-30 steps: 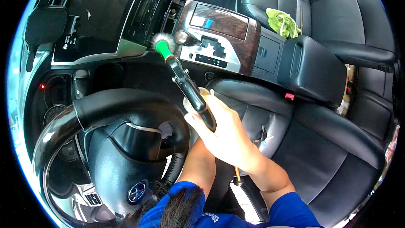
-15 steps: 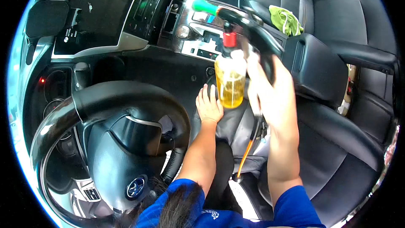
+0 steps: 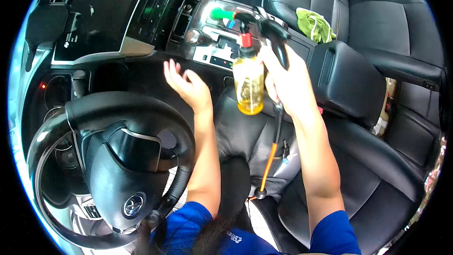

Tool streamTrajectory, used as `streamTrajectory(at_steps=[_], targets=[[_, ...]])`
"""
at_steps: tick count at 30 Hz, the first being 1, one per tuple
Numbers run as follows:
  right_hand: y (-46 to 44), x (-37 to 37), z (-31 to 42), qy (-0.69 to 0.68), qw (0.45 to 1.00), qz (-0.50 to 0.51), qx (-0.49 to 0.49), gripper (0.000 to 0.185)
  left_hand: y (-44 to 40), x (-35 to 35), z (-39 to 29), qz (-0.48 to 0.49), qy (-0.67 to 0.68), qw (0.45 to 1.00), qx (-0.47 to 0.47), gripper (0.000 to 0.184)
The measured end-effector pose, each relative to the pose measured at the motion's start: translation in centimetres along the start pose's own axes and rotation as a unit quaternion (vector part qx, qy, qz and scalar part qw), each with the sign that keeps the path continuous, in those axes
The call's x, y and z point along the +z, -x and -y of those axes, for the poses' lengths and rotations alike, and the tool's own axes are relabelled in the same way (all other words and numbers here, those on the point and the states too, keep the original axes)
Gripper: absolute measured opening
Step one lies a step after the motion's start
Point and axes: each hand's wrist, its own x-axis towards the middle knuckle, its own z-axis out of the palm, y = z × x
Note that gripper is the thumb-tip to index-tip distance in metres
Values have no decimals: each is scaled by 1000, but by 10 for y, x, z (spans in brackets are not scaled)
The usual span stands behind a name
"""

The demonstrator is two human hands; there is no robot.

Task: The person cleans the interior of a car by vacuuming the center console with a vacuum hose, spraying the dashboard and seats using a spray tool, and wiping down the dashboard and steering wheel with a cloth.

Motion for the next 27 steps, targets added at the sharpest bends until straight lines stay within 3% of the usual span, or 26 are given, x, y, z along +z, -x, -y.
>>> streamTrajectory(at_steps=[4, 7, 9, 11, 15, 16, 17, 19, 22, 24, 25, 27], targets=[[42, -22, 7, -44, 997, -47, 34, 22, -19, 10, -18, -55, -89, 994, 11, 49], [71, -42, -10, -25, 996, -79, 32, 26, -30, 11, -37, -76, -198, 952, 222, 48], [90, -53, -15, -21, 994, -110, 15, 24, -42, 21, -33, 10, -70, 996, 54, 54], [109, -61, -19, 5, 991, -131, 34, 22, -54, 23, -14, 61, -216, 973, 57, 57], [136, -72, -25, 6, 988, -156, 18, 20, -44, 28, -34, 111, -248, 961, -55, 63], [139, -72, -22, 7, 987, -160, 13, 21, -36, 26, -29, 158, -185, 963, -119, 65], [141, -71, -18, 9, 987, -163, 8, 24, -18, 32, -9, 99, -152, 983, -40, 64], [144, -66, -10, -33, 984, -176, 0, 25, 2, 35, -8, 109, -187, 976, -29, 63], [146, -57, -5, -57, 984, -168, -12, 27, 20, 36, 19, 70, -43, 995, 64, 56], [142, -55, -1, -34, 991, -123, -35, 31, 5, 28, 9, -22, -130, 979, 156, 55], [140, -53, 1, -14, 995, -79, -53, 36, -11, 21, -6, -68, -246, 933, 255, 56], [140, -46, 6, -22, 996, -71, -41, 38, -32, 22, -18, -15, -290, 931, 219, 57]])
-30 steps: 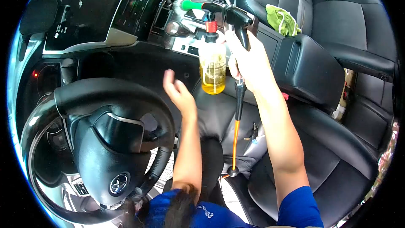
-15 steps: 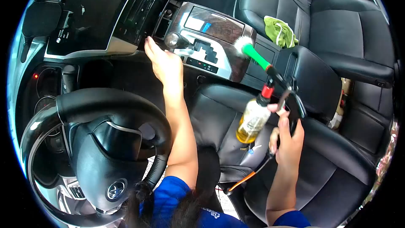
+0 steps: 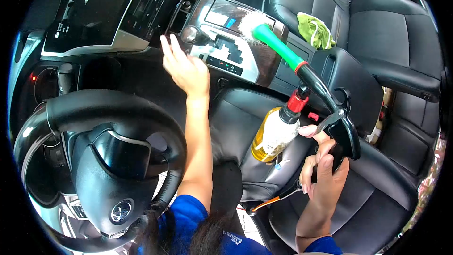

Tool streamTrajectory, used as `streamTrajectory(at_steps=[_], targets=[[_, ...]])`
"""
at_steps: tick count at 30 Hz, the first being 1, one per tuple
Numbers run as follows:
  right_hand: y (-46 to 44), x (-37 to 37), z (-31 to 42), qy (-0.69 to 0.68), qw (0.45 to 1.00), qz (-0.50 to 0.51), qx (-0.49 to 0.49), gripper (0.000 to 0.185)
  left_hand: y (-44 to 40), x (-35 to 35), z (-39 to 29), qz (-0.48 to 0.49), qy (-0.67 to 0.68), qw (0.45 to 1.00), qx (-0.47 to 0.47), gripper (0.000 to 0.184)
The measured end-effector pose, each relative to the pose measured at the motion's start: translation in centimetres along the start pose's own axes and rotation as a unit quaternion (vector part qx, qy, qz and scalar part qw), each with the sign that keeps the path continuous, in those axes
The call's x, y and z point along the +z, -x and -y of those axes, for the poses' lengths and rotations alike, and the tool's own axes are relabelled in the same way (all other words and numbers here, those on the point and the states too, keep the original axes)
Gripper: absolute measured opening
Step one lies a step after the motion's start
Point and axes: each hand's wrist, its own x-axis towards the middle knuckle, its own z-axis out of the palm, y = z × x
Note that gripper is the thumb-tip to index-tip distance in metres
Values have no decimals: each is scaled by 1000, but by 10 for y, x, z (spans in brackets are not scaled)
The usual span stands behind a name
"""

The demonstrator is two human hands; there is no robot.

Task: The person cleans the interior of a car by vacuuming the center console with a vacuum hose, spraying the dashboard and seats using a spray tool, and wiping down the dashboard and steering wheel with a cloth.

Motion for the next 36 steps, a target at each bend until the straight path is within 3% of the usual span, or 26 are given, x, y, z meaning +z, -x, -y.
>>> streamTrajectory(at_steps=[1, 2, 4, 8, 9, 12, 18, 19, 20, 23, 24, 26, 30, 31, 32, 36], targets=[[-1, 4, 1, 0, 1000, 0, 3, 38, -3, 12, 6, 54, 144, 983, -99, 64], [-2, 7, 1, 2, 1000, 0, 5, 39, -10, 13, 2, 82, 174, 966, -172, 70], [-3, 13, 1, -1, 1000, -2, 8, 40, -18, 8, -2, 155, 62, 975, -148, 74], [-3, 16, 0, -5, 1000, -10, 24, 39, -12, 3, 3, 188, 45, 969, -156, 68], [-3, 16, 0, -7, 1000, -1, 25, 39, -18, -7, -2, 298, 23, 925, -235, 65], [-5, 17, -1, -8, 1000, 1, 22, 38, -3, 1, 2, 334, -1, 915, -226, 73], [7, 19, 4, 2, 999, -14, 35, 39, 15, 19, -8, 276, 48, 940, -195, 76], [10, 21, 7, -22, 998, -3, 55, 39, 23, 19, -2, 216, 92, 954, -185, 75], [16, 18, 8, -103, 992, 3, 79, 24, 32, 17, 2, 158, 133, 962, -176, 74], [19, 21, 6, -61, 987, 76, 124, 20, 69, -19, -4, 156, 296, 904, -267, 68], [19, 22, 4, -40, 984, 103, 137, 21, 100, -19, 5, 148, 298, 916, -222, 62], [7, 41, -2, 15, 981, 153, 120, 28, 137, -52, 12, 235, 117, 963, -59, 54], [-18, 93, -27, 72, 981, 170, 63, 24, 195, -77, 26, 310, 62, 947, -52, 53], [-22, 106, -39, 82, 984, 156, 21, 21, 202, -78, 28, 315, 57, 946, -56, 53], [-29, 118, -54, 122, 978, 137, -99, 14, 206, -78, 29, 318, 54, 945, -59, 53], [-47, 148, -64, 155, 976, 95, -121, 24, 212, -73, 29, 315, 38, 946, -67, 53]])
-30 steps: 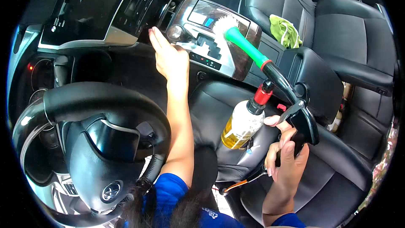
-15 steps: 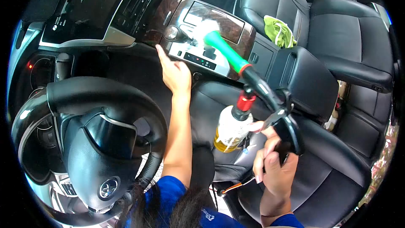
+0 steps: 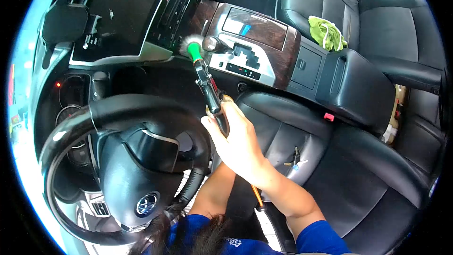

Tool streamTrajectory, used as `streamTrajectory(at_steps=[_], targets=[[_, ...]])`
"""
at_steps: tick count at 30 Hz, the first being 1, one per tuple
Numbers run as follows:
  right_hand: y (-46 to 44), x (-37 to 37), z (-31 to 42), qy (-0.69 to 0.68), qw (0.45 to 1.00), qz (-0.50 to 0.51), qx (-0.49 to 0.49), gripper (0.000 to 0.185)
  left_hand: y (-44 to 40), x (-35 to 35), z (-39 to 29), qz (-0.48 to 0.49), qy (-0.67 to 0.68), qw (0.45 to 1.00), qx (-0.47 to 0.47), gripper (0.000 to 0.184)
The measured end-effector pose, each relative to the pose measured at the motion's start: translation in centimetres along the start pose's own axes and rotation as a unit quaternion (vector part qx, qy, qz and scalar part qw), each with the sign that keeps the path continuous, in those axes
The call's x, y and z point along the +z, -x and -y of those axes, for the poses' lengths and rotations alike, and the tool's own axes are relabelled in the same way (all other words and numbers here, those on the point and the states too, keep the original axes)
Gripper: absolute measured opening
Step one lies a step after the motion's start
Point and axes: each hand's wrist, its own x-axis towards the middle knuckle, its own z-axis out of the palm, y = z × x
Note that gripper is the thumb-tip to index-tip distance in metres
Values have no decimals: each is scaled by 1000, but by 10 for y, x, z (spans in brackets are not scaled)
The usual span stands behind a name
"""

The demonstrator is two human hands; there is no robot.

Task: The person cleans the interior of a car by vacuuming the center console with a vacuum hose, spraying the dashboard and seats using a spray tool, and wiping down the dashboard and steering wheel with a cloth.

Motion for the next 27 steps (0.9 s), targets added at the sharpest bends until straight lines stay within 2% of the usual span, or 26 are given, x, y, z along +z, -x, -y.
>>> streamTrajectory(at_steps=[5, 8, 13, 16, 18, 21, 24, 26, 27], targets=[[-21, 16, -1, 49, 996, -34, -68, 23, -4, 10, 0, -8, -9, 1000, -8, 53], [-27, 18, -3, 47, 998, -17, -38, 24, -5, 14, 0, -13, -10, 1000, -8, 53], [-11, 6, 5, 28, 993, -54, -103, 28, -6, 16, 0, -21, -11, 1000, -11, 53], [-1, -12, 31, -16, 999, -33, -28, 24, -7, 19, 0, -22, -11, 1000, -15, 53], [2, -28, 38, -42, 997, -3, -58, 25, -7, 20, 0, -24, -10, 1000, -17, 53], [14, -52, 53, -107, 991, 72, 43, 22, -7, 24, 1, -23, -9, 1000, -19, 53], [15, -77, 73, -113, 983, 86, 114, 16, -7, 30, 3, -22, -8, 1000, -19, 53], [9, -82, 77, -101, 990, 57, 86, 14, -7, 33, 3, -27, -4, 999, -19, 53], [2, -81, 75, -101, 994, 37, 33, 13, -6, 35, 3, -28, -4, 999, -17, 53]])
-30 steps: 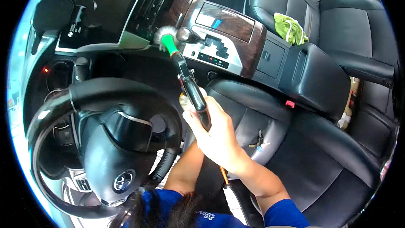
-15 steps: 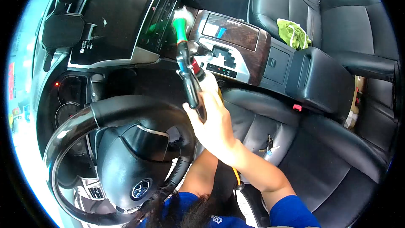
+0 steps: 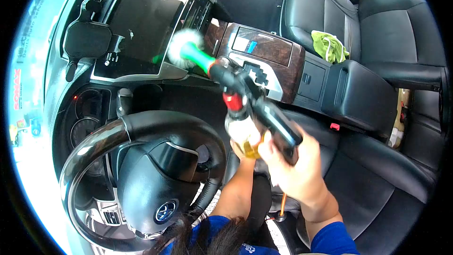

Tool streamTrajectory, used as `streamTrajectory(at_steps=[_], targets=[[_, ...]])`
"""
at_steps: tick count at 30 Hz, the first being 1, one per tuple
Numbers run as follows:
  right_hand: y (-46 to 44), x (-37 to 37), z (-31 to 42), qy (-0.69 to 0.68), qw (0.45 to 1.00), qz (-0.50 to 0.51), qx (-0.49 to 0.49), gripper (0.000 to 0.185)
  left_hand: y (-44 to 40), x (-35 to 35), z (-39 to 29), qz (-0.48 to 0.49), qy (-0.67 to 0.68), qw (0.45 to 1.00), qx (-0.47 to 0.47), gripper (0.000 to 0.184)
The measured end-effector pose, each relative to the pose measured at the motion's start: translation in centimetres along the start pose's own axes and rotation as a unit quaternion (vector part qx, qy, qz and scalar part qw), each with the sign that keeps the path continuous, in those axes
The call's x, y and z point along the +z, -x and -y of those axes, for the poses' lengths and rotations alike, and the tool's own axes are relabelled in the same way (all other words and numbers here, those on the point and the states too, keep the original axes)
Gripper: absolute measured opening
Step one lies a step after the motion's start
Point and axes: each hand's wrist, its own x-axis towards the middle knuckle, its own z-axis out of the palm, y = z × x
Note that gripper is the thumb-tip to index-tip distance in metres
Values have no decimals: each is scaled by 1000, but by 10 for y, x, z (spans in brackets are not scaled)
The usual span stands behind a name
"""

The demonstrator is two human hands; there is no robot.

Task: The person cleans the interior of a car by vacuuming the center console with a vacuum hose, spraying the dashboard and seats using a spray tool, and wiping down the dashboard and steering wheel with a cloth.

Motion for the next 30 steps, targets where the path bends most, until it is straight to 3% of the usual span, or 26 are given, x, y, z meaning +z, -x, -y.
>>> streamTrajectory(at_steps=[3, 6, 7, 8, 9, 11, 15, 17, 20, 21, 23, 24, 27, 29, 30], targets=[[-35, 2, 0, 33, 996, -47, -64, 13, -2, 2, 0, 7, 3, 1000, 1, 54], [-75, 1, 4, 67, 994, -72, -50, 20, -4, 1, 1, 70, -26, 997, -14, 52], [-85, 1, 5, 42, 995, -69, -64, 21, -3, 0, 0, -2, -14, 1000, 19, 52], [-95, 0, 5, 18, 995, -66, -78, 22, -4, -4, -3, -5, -5, 1000, 15, 52], [-92, -3, 16, -47, 998, -37, -24, 22, -8, -9, -8, -9, 6, 1000, 12, 52], [-87, -10, 16, -32, 999, -27, -16, 21, -11, -11, -10, -19, 6, 1000, 19, 48], [-42, -39, 25, -69, 990, 13, 121, 21, -10, -10, -8, -6, 5, 1000, 10, 50], [-19, -52, 21, -25, 989, 32, 140, 18, -5, -6, -6, 4, -28, 1000, -3, 52], [-3, -66, 19, -45, 972, 74, 220, 16, -2, 5, 7, 105, 3, 993, -47, 56], [1, -66, 13, -47, 964, 67, 251, 17, 2, 11, 11, 43, -6, 999, -16, 55], [13, -61, -7, -61, 973, 23, 222, 17, -6, 1, 1, 101, 5, 994, -47, 54], [21, -59, -14, -47, 980, 18, 194, 18, -3, -3, -5, 44, 24, 998, -49, 53], [58, -67, -28, -161, 965, 17, 208, 20, -4, 11, 7, 66, -17, 997, -27, 48], [86, -64, -45, -197, 963, -89, 163, 18, -3, 7, 1, -43, -43, 997, 39, 44], [96, -66, -54, -192, 957, -121, 180, 18, -6, -1, -6, -38, -37, 998, 36, 43]])
